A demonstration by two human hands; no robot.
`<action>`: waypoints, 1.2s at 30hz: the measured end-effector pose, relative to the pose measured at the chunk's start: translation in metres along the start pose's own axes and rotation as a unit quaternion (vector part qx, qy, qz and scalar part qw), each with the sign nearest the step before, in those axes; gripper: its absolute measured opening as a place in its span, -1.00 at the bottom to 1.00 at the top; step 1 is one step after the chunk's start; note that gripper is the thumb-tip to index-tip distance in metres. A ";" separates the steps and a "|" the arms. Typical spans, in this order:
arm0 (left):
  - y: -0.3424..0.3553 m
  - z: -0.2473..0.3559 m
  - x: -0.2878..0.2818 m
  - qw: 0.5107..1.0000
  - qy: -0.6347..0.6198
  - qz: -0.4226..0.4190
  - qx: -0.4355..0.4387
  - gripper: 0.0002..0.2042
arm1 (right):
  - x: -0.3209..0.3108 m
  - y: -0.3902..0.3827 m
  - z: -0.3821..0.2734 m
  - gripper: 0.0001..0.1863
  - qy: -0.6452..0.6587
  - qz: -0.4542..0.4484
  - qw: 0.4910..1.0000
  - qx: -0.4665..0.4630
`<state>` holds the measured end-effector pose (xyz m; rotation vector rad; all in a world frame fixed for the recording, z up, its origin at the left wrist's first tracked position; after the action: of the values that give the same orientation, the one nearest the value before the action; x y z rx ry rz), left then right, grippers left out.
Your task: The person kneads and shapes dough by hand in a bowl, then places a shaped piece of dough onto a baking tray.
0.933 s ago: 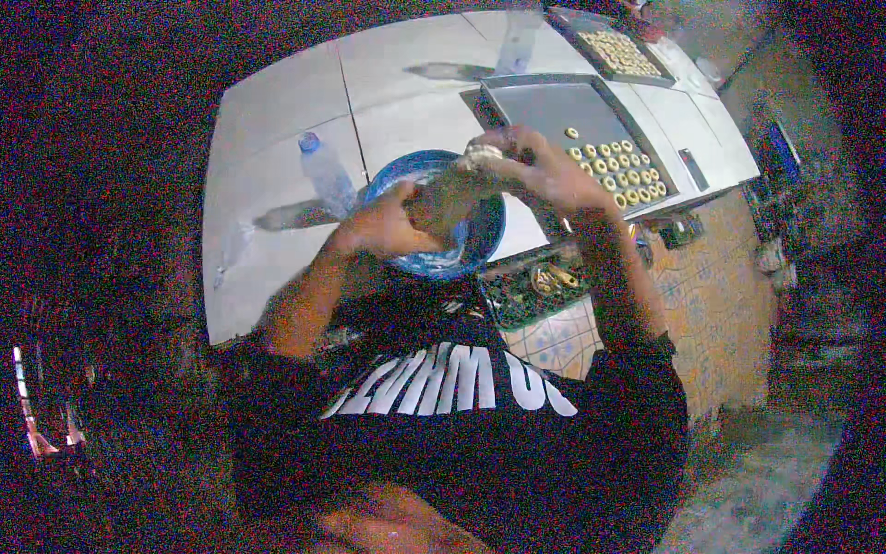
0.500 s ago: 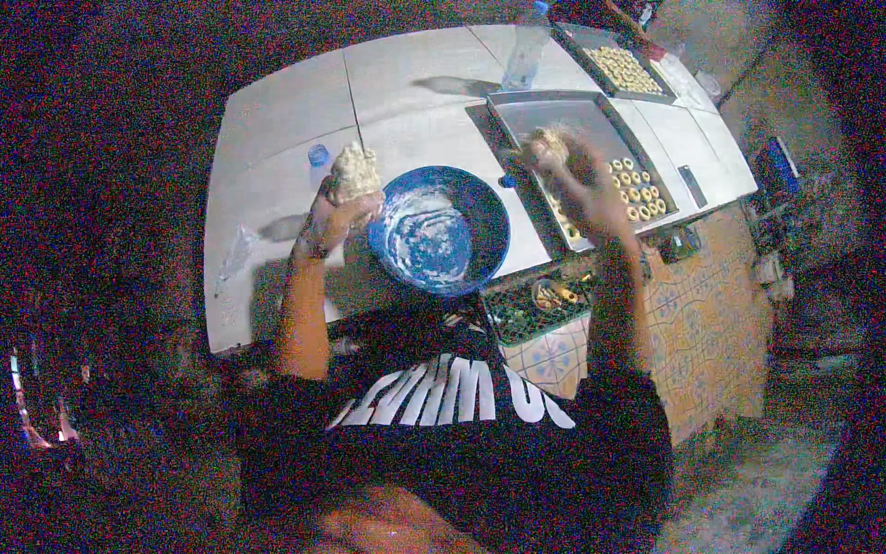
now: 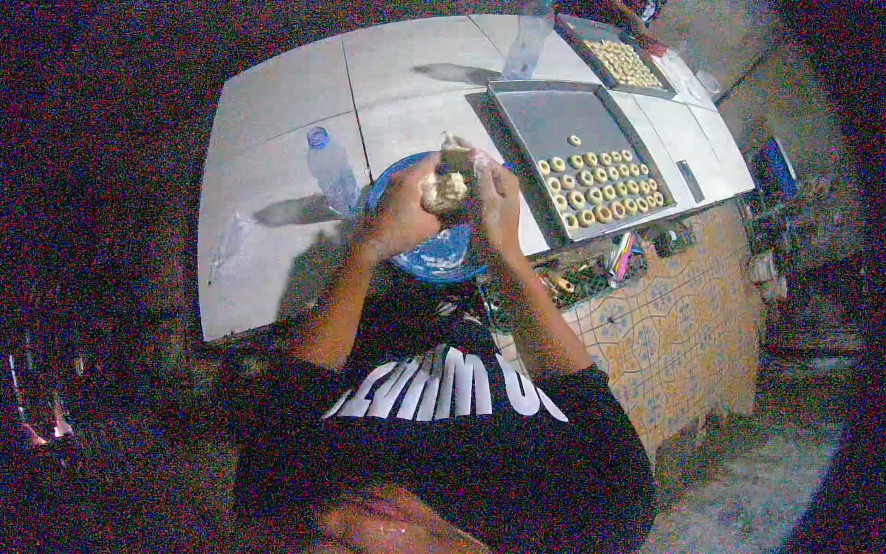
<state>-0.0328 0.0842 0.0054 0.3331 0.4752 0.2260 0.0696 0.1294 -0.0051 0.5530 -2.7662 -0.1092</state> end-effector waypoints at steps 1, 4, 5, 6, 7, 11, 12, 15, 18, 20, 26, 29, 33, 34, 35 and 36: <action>-0.001 -0.004 0.003 0.999 -0.050 0.017 -0.007 -0.30 | -0.002 -0.002 -0.003 -0.52 0.016 0.040 0.999 -0.032; -0.008 -0.011 0.005 0.990 -0.130 0.046 0.003 -0.14 | -0.003 -0.011 -0.003 -0.47 0.036 0.123 0.992 -0.002; -0.009 -0.011 0.009 0.976 -0.211 0.043 0.010 -0.15 | -0.002 -0.017 -0.003 -0.45 0.036 0.140 0.989 0.034; -0.009 -0.008 0.011 0.956 -0.291 0.041 0.019 -0.15 | -0.004 -0.019 -0.005 -0.45 0.036 0.139 0.989 0.033; -0.015 -0.007 0.010 0.928 -0.370 0.036 0.029 -0.15 | -0.002 -0.019 0.000 -0.41 0.023 0.094 0.994 0.059; -0.014 -0.005 -0.003 0.875 -0.445 0.190 0.014 -0.31 | 0.033 -0.034 -0.005 -0.11 -0.056 -0.072 0.996 -0.010; -0.012 -0.003 -0.015 0.876 -0.420 0.233 0.048 -0.39 | 0.043 -0.045 -0.019 -0.14 -0.157 -0.095 0.972 -0.146; -0.023 -0.003 -0.039 0.920 -0.280 0.275 0.029 -0.55 | 0.048 -0.057 -0.025 -0.35 -0.162 -0.118 0.969 -0.143; -0.026 0.004 -0.042 0.943 -0.229 0.239 0.029 -0.61 | 0.039 -0.057 -0.031 -0.52 -0.069 -0.086 0.988 -0.107; -0.031 0.003 -0.027 0.949 -0.227 0.216 0.016 -0.66 | 0.029 -0.051 -0.031 -0.67 -0.024 -0.038 0.994 -0.100; -0.042 0.028 -0.016 0.927 -0.290 0.234 0.043 -0.73 | -0.004 -0.035 -0.011 -0.66 0.014 0.095 0.991 -0.094; -0.049 0.034 -0.020 0.935 -0.284 0.198 0.075 -0.70 | 0.002 -0.038 0.023 -0.61 0.062 0.040 0.997 0.039; -0.058 0.041 -0.014 0.944 -0.287 0.129 0.096 -0.62 | 0.037 -0.063 0.038 -0.38 0.259 -0.078 0.930 0.247; -0.062 0.035 -0.015 0.960 -0.220 0.155 0.082 -0.60 | 0.037 -0.066 0.042 -0.38 0.260 -0.085 0.924 0.267; -0.063 0.034 -0.018 0.967 -0.156 0.171 0.104 -0.57 | 0.034 -0.069 0.048 -0.38 0.260 -0.092 0.918 0.287; -0.059 0.047 -0.023 0.970 -0.095 0.185 0.127 -0.54 | 0.026 -0.069 0.056 -0.38 0.258 -0.087 0.919 0.284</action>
<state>-0.0222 0.0107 0.0327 0.6894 0.2476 0.4937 0.0541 0.0564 -0.0600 0.8254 -2.1953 0.7193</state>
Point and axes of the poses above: each hand's wrist, its own y-axis towards the middle knuckle, its own x-axis out of the palm, z = x × y, the point moved 8 cm from there along y, towards the middle knuckle, and after that the axes turned 6 degrees about z, right-handed, at the moved point
